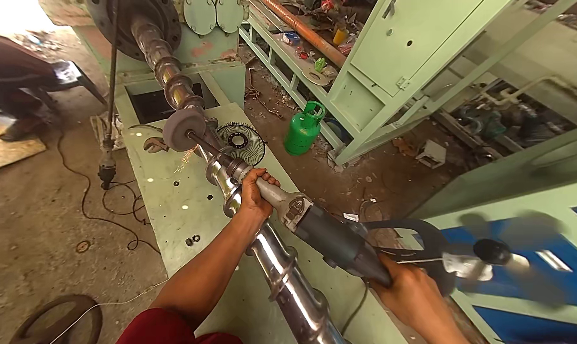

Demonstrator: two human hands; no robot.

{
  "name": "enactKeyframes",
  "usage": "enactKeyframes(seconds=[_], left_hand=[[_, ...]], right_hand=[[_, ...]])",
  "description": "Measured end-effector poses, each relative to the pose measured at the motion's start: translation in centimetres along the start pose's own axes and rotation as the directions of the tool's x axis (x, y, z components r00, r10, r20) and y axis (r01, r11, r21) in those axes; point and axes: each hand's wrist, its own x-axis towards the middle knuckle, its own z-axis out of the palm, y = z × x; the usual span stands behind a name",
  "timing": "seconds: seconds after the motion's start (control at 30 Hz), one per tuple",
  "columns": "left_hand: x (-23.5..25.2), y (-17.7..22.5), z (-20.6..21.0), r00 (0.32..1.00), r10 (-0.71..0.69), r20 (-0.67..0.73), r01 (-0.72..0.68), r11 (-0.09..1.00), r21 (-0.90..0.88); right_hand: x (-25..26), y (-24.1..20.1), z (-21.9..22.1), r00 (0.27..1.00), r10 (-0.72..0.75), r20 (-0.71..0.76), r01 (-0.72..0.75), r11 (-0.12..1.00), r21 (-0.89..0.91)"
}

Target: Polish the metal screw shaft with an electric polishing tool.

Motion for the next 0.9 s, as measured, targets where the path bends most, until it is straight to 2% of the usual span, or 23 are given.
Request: enactKeyframes(seconds=[0.37, 0.9], left_hand=[[1.4, -0.4, 0.9, 1.0, -0.023, 0.009, 0.022, 0.996, 0.088], [4.5, -1.9, 2.2, 0.997, -0.059, -0.045, 0.068, 0.973, 0.22]], right_hand=[[0.3, 0.5, 1.7, 0.999, 0.049, 0.009, -0.049, 0.996, 0.072], [1.7, 1.7, 4.4, 0.968, 0.172, 0.185, -0.214, 0.949, 0.233]])
